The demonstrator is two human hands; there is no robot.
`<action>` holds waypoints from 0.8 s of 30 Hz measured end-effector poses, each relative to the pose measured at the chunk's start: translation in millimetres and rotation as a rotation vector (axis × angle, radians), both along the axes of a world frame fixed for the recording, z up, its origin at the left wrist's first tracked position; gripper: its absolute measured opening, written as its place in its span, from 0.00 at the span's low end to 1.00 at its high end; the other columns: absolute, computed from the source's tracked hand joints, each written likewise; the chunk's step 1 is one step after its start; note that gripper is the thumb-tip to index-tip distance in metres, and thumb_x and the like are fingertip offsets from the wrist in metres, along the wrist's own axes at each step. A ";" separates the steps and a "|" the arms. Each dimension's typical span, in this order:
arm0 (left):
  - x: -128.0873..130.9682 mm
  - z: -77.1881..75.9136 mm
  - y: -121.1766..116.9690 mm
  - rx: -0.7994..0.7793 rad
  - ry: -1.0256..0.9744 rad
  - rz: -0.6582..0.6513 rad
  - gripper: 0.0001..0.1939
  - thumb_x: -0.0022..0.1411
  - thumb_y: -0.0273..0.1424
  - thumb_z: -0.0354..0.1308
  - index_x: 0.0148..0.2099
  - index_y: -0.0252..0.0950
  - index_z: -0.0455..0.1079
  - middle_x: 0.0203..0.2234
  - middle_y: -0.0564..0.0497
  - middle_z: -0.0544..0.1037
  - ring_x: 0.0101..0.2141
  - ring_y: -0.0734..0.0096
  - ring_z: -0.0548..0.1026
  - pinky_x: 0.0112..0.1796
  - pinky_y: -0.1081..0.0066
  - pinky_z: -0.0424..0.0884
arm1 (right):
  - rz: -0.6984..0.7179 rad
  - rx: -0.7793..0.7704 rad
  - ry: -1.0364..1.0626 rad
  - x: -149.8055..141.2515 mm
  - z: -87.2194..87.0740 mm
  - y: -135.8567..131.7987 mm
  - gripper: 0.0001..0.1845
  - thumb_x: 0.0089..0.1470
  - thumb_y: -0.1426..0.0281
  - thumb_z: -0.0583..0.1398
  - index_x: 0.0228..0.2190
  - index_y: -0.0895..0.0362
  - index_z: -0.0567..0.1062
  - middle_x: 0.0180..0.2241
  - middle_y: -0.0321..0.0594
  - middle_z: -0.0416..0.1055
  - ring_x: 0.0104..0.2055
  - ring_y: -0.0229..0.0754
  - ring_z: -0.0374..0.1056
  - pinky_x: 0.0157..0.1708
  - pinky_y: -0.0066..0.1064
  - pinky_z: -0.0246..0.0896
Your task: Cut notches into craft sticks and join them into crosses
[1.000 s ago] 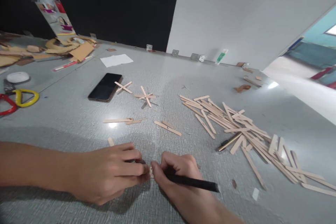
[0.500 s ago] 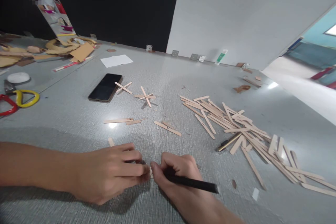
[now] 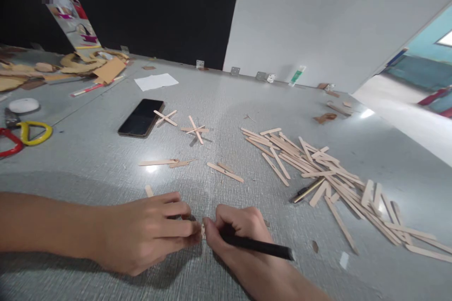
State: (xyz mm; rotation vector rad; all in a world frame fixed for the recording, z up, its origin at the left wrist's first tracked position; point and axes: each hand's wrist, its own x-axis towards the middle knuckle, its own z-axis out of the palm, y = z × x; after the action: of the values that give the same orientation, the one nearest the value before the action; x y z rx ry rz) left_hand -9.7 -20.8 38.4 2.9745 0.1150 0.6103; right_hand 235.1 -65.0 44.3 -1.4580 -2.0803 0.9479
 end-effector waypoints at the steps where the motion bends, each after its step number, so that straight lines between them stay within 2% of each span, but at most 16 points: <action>1: 0.0 0.2 0.0 -0.002 0.002 -0.002 0.14 0.72 0.23 0.52 0.51 0.24 0.77 0.40 0.43 0.80 0.36 0.60 0.72 0.35 0.58 0.65 | 0.001 0.005 -0.002 0.8 -0.4 -0.3 0.26 0.70 0.62 0.56 0.21 0.53 0.55 0.21 0.27 0.46 0.24 0.35 0.43 0.22 0.31 0.40; 7: -1.0 -0.1 -0.1 -0.008 0.022 -0.004 0.15 0.73 0.24 0.51 0.52 0.23 0.76 0.42 0.43 0.80 0.37 0.59 0.71 0.36 0.57 0.66 | -0.004 0.018 -0.011 3.1 -1.7 -1.6 0.26 0.70 0.64 0.56 0.22 0.53 0.51 0.22 0.27 0.44 0.24 0.35 0.42 0.22 0.32 0.40; 19: -0.1 -1.0 0.6 -0.017 0.001 -0.012 0.15 0.74 0.23 0.49 0.51 0.22 0.77 0.41 0.44 0.79 0.37 0.59 0.70 0.36 0.57 0.64 | -0.005 0.044 -0.029 -0.4 1.6 -0.8 0.26 0.70 0.65 0.56 0.22 0.52 0.51 0.21 0.27 0.42 0.23 0.35 0.41 0.22 0.32 0.39; 24: -0.8 -0.7 0.0 -0.003 0.009 -0.003 0.16 0.73 0.23 0.50 0.53 0.22 0.76 0.43 0.43 0.80 0.37 0.59 0.70 0.36 0.57 0.65 | -0.006 0.067 -0.038 -1.6 1.4 1.0 0.25 0.69 0.67 0.56 0.22 0.52 0.50 0.21 0.26 0.42 0.23 0.34 0.41 0.21 0.31 0.39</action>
State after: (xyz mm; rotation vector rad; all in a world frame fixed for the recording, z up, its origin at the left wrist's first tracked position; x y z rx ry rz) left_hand -10.5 -20.8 37.6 2.9738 0.1124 0.5963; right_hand 233.6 -64.0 45.6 -1.4578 -2.1130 0.8462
